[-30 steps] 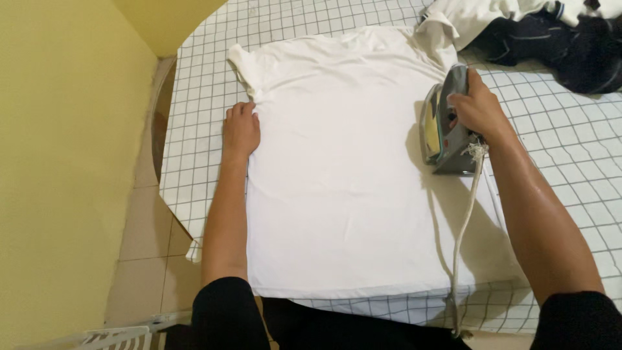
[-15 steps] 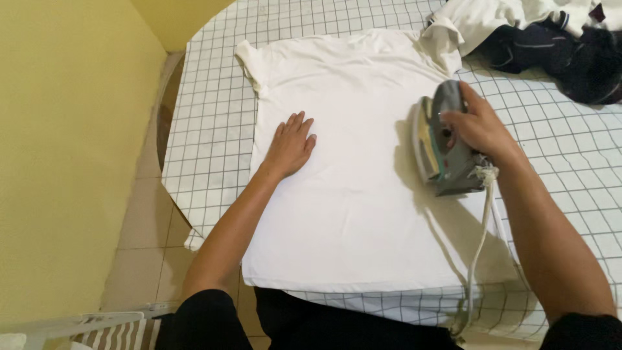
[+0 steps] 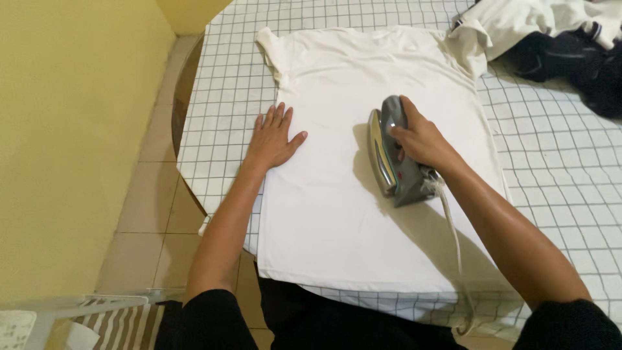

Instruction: The person irons a white shirt laid out on a checkered ironing board. They smooth the fabric with one hand while moving the iron with the other, then fold the shirt in half and iron the folded edges before folding it again.

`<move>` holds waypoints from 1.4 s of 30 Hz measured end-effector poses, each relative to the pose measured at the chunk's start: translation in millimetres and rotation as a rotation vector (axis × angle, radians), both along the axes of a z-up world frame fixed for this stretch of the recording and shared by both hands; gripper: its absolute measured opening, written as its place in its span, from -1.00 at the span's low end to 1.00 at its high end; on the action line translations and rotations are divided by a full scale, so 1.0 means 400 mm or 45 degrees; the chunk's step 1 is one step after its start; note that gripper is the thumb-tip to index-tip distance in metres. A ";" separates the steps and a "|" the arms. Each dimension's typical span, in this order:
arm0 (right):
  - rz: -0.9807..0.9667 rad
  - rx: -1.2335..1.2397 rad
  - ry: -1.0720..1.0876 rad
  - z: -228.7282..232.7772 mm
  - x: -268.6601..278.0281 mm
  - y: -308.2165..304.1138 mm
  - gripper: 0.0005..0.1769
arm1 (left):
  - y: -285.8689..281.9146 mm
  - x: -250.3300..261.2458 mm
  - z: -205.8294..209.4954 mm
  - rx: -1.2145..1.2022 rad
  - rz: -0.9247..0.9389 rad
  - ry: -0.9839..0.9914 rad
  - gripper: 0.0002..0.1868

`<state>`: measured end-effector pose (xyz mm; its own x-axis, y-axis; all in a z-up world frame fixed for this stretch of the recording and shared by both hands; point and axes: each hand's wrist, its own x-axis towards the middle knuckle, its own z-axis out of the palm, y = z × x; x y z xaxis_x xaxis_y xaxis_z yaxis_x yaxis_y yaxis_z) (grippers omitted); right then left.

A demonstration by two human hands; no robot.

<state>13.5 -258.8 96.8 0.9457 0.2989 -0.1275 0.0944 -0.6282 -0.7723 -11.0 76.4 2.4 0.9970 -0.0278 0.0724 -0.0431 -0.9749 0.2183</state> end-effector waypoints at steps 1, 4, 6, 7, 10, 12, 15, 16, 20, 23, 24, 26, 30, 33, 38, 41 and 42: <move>0.005 -0.035 0.011 0.002 0.008 0.009 -0.09 | 0.001 0.001 0.000 0.009 0.009 0.017 -0.10; 0.044 0.051 -0.026 -0.006 0.038 0.042 -0.13 | 0.007 -0.001 -0.006 0.008 0.008 0.024 -0.11; 0.064 0.116 -0.039 -0.011 0.047 0.056 -0.15 | 0.005 -0.003 -0.015 -0.012 -0.011 0.024 -0.11; 0.075 0.125 -0.036 -0.008 0.043 0.067 -0.15 | 0.013 -0.001 -0.013 -0.023 -0.017 0.022 -0.12; 0.117 0.122 0.005 0.007 -0.008 0.082 -0.13 | 0.027 -0.007 -0.012 -0.042 -0.034 0.015 -0.10; 0.164 0.103 0.035 0.025 -0.041 0.097 -0.13 | 0.045 0.001 0.001 -0.042 -0.029 0.005 -0.09; 0.195 0.075 0.086 0.031 -0.054 0.130 -0.13 | 0.057 0.005 0.000 -0.031 -0.031 0.032 -0.09; 0.188 0.066 0.076 0.029 -0.039 0.146 -0.13 | 0.059 0.010 -0.005 -0.028 -0.031 0.035 -0.10; 0.245 0.154 0.047 -0.002 -0.035 0.183 -0.13 | 0.066 0.011 -0.036 -0.043 -0.046 -0.006 -0.19; 0.284 0.141 0.085 -0.002 -0.070 0.206 -0.10 | 0.071 0.023 -0.042 -0.059 -0.041 -0.071 -0.30; 0.320 0.136 0.062 0.004 -0.076 0.215 -0.10 | 0.081 0.035 -0.038 -0.059 -0.041 -0.090 -0.31; 0.373 0.126 0.055 0.002 -0.095 0.234 -0.09 | 0.084 0.031 -0.058 -0.067 -0.058 -0.090 -0.34; 0.347 0.209 0.056 0.008 -0.118 0.248 -0.11 | 0.083 0.043 -0.087 -0.093 -0.056 -0.166 -0.36; 0.426 0.139 0.127 0.017 -0.174 0.241 -0.08 | 0.093 0.040 -0.088 -0.075 -0.041 -0.166 -0.37; 0.678 -0.091 0.343 0.025 -0.350 0.083 -0.09 | 0.079 0.036 -0.073 -0.100 -0.031 -0.161 -0.39; 0.428 0.120 0.588 0.060 -0.385 -0.089 -0.04 | 0.072 0.027 -0.069 -0.051 -0.017 -0.165 -0.38; 0.236 0.182 0.606 0.070 -0.402 -0.166 -0.08 | 0.072 0.024 -0.067 -0.059 -0.025 -0.168 -0.38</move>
